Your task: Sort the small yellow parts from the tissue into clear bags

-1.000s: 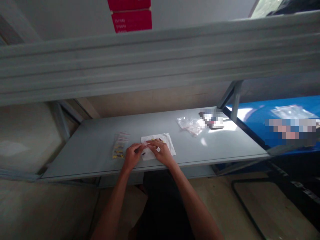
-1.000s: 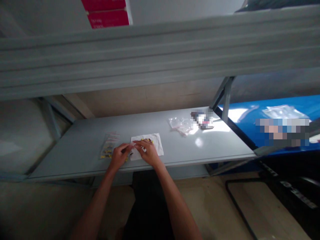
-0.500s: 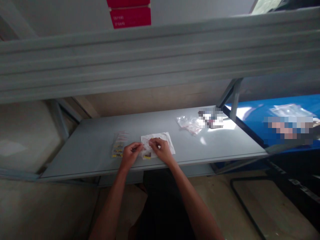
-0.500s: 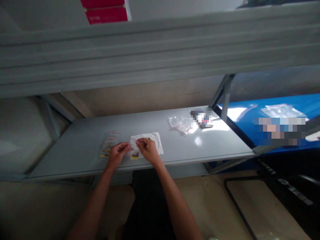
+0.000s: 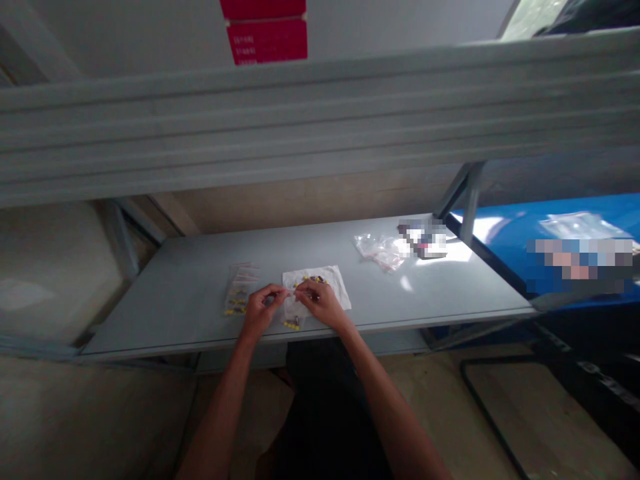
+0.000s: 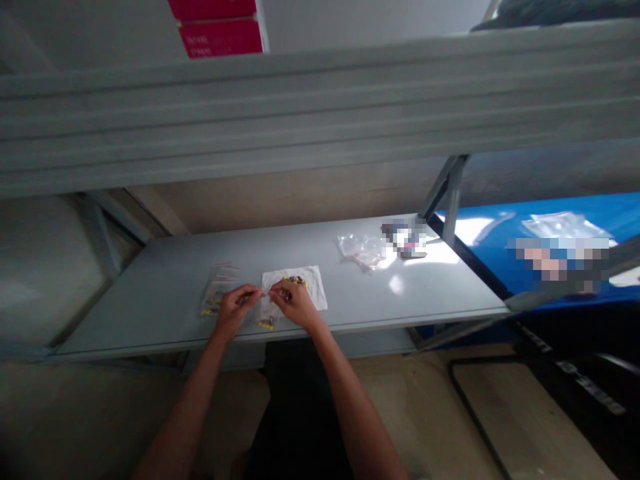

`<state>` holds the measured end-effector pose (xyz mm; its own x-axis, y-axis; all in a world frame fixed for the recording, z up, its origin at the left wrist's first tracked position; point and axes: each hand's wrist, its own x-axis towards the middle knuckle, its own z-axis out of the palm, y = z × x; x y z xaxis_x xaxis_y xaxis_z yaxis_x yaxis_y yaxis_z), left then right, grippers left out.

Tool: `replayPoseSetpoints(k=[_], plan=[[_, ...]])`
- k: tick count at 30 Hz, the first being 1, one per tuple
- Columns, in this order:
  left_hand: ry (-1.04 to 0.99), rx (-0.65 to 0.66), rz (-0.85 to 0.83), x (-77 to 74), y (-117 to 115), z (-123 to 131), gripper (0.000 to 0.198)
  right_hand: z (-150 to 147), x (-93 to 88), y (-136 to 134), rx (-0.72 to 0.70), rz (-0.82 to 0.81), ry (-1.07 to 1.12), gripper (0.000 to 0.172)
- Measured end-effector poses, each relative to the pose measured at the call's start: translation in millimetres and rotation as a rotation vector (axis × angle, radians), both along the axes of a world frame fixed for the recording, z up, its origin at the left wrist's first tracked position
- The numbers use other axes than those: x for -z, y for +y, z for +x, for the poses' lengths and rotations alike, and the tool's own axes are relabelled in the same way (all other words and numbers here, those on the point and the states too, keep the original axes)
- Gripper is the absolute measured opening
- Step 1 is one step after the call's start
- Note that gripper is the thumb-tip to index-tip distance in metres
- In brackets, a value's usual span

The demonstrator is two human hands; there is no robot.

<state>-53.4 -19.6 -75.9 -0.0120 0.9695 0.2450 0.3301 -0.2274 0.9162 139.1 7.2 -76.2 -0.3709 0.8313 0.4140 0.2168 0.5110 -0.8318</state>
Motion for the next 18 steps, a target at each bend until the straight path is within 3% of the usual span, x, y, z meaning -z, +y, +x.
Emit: replayPoseSetpoints(k=[11,18], plan=[[0.058,0.060,-0.001,-3.4,-0.1,1.3,0.027,-1.9,0.5,-1.0,0.014,0.012,-0.036,0.016],[-0.059,0.021,-0.030,2.6,0.6,-1.3,0.027,-3.8,0.8,-0.3,0.035,-0.006,-0.014,0.021]])
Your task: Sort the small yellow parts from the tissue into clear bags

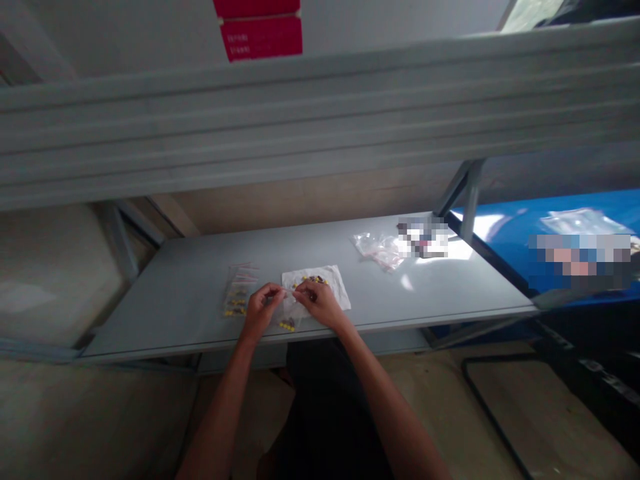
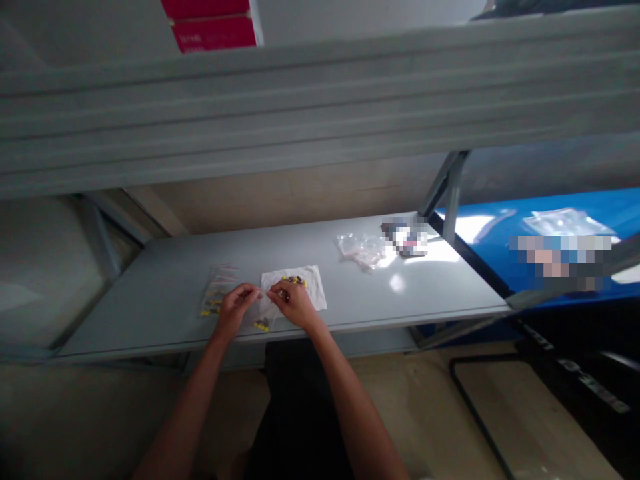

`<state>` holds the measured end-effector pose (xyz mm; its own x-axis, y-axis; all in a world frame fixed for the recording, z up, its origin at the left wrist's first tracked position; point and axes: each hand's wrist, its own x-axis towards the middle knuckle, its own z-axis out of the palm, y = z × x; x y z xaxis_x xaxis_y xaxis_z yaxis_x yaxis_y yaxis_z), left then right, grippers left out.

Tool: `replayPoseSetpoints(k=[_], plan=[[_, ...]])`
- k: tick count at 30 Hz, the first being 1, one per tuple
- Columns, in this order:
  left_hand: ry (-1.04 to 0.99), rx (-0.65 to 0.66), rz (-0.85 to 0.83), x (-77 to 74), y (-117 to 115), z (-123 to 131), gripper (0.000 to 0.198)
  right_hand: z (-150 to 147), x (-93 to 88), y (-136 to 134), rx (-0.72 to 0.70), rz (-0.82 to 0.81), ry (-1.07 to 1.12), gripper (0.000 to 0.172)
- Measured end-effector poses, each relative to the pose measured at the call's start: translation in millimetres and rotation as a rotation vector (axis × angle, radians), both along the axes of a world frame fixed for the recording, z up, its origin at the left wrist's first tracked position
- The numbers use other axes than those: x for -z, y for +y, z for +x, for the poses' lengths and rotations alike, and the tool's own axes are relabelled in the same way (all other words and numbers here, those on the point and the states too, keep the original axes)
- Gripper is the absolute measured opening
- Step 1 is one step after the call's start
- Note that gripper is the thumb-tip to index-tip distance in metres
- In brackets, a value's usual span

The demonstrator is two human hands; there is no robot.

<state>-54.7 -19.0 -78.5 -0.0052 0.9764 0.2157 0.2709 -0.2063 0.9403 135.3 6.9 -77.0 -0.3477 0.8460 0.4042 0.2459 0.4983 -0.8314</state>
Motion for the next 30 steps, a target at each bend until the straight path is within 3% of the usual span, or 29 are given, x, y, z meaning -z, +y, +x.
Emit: replayPoseSetpoints(k=[11,17,21,30], plan=[[0.140,0.015,0.019,1.7,3.3,0.9,0.029,0.9,3.8,-0.5,-0.047,0.008,-0.040,0.017],[0.032,-0.086,0.020,1.8,0.9,0.9,0.027,1.0,1.6,0.1,0.010,-0.053,0.009,0.020],[-0.042,-0.037,0.005,2.1,0.2,0.8,0.026,3.1,-1.8,-2.2,0.005,-0.020,0.016,0.018],[0.050,-0.011,0.044,4.2,1.5,-1.0,0.022,4.7,-0.4,-2.3,-0.038,-0.032,0.005,0.022]])
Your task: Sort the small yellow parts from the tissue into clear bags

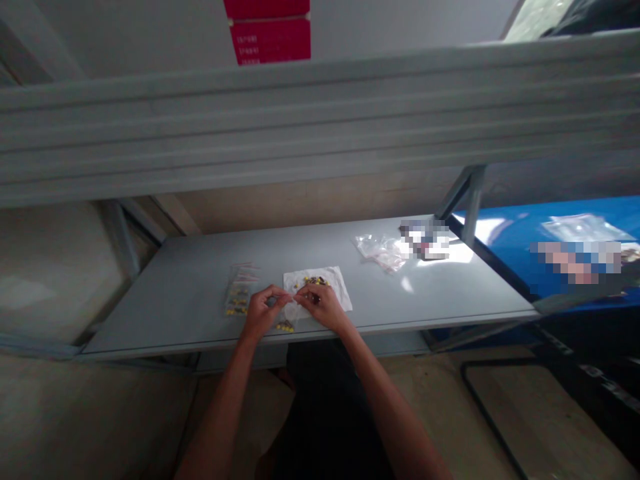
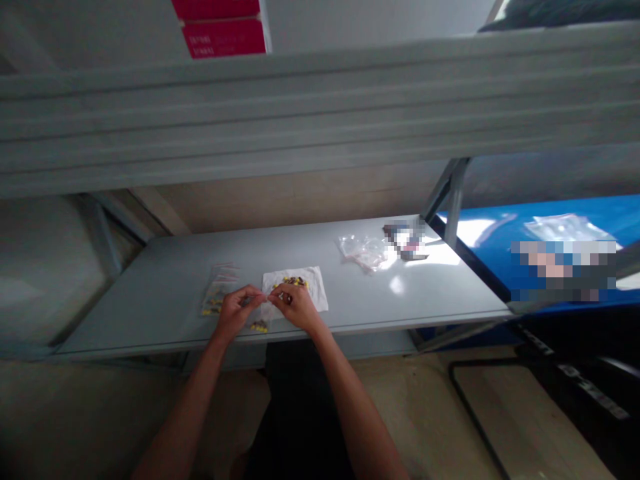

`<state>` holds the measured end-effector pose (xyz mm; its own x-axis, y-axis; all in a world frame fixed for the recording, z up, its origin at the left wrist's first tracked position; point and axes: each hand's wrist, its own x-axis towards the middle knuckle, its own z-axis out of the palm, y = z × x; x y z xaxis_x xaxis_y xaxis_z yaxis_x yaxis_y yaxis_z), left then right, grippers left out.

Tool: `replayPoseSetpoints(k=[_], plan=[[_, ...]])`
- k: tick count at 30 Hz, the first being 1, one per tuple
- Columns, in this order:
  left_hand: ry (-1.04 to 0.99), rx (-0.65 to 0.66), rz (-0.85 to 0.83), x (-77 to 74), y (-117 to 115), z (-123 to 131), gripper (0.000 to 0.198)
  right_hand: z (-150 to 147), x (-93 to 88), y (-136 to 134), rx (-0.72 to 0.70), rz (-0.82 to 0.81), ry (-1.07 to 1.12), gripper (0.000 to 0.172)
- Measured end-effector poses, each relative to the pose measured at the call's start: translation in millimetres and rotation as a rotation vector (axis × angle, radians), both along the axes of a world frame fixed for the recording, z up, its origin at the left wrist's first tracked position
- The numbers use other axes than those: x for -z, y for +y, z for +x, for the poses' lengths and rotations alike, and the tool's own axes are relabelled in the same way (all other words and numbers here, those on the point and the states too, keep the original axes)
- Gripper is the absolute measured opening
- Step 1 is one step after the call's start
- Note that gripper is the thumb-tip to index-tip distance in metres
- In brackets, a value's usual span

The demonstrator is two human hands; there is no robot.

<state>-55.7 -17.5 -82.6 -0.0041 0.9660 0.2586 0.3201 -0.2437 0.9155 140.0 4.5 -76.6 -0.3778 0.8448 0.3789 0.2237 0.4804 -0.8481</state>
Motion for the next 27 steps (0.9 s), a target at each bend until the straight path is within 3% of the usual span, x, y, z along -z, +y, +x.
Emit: replayPoseSetpoints(k=[5,11,19,27], plan=[[-0.021,-0.040,-0.021,0.9,0.3,-0.4,0.024,-1.2,0.9,2.6,0.013,0.006,-0.004,0.020],[-0.009,0.002,-0.052,-0.6,0.4,1.7,0.025,1.4,-4.9,-0.8,-0.029,0.074,0.003,0.021],[0.061,0.005,-0.049,-5.3,-0.4,1.2,0.026,-1.8,-3.3,-0.9,-0.079,0.011,-0.072,0.016],[-0.006,-0.034,-0.046,-5.8,-1.5,3.8,0.028,3.8,-0.8,-1.4,-0.019,0.036,-0.049,0.022]])
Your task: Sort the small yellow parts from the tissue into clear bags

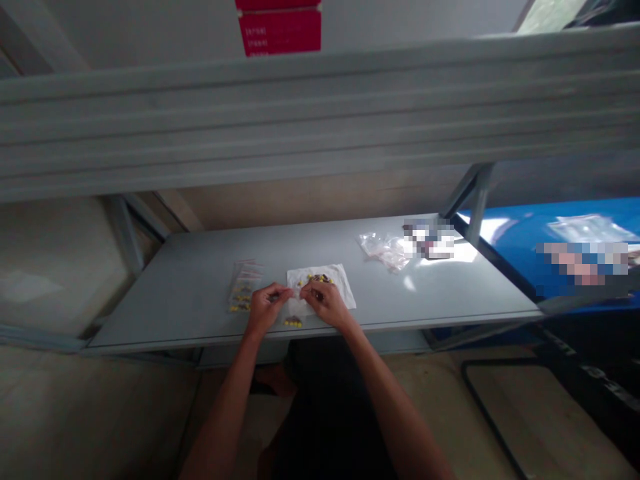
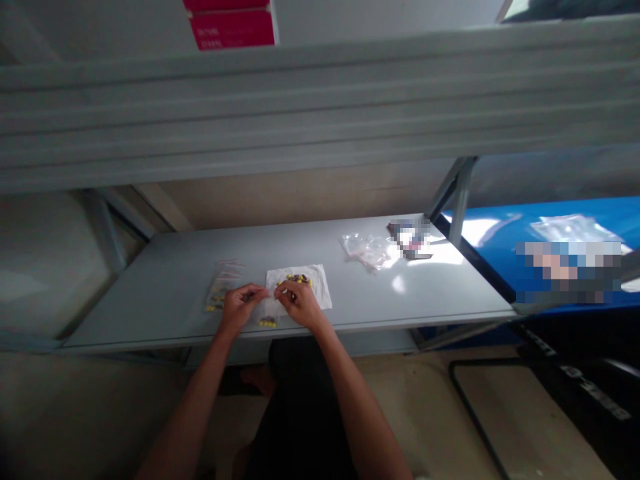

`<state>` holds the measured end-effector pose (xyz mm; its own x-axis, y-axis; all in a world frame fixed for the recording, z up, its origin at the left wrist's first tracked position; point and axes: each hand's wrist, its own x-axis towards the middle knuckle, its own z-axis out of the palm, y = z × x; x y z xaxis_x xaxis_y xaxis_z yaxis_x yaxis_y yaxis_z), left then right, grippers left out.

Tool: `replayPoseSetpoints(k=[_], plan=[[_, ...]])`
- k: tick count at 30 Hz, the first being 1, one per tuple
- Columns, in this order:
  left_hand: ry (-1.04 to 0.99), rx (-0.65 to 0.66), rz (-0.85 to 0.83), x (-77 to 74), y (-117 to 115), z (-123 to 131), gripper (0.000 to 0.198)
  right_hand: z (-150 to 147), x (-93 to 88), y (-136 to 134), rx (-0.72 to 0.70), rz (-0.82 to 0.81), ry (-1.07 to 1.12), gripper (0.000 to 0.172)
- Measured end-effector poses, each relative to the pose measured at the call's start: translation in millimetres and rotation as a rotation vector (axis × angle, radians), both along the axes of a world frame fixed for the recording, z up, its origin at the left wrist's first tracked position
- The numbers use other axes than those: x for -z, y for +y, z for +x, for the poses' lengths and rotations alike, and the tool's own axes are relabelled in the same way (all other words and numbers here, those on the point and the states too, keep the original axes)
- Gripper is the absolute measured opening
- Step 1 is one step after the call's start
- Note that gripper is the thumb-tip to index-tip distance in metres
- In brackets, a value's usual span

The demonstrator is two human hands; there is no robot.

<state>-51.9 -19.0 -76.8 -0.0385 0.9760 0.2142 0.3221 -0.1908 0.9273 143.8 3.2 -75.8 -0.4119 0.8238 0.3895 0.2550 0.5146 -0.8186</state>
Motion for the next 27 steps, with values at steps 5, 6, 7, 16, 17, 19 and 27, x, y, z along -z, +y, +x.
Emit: replayPoseSetpoints(k=[5,6,7,16,17,19,27], plan=[[0.006,-0.003,0.034,3.0,-0.4,-2.2,0.025,-3.5,3.8,2.1,0.007,-0.022,-0.042,0.023],[0.009,0.001,0.037,4.0,-0.1,-2.5,0.024,-4.4,3.7,2.3,0.018,-0.002,-0.035,0.025],[0.011,0.004,0.039,4.8,0.3,-2.7,0.024,-5.1,3.3,2.5,0.025,0.017,-0.026,0.027],[0.003,0.079,0.003,2.3,1.2,0.3,0.031,-3.5,6.9,4.6,0.029,-0.043,0.024,0.029],[0.007,0.081,0.001,2.1,1.2,0.0,0.032,-3.3,8.0,5.3,0.036,-0.055,0.039,0.028],[0.015,0.062,0.003,2.2,1.5,-1.6,0.035,-3.7,9.5,6.7,0.022,-0.058,0.055,0.027],[-0.088,0.073,-0.019,-0.7,0.8,-4.9,0.049,-3.5,2.4,5.8,0.037,-0.043,0.067,0.040]])
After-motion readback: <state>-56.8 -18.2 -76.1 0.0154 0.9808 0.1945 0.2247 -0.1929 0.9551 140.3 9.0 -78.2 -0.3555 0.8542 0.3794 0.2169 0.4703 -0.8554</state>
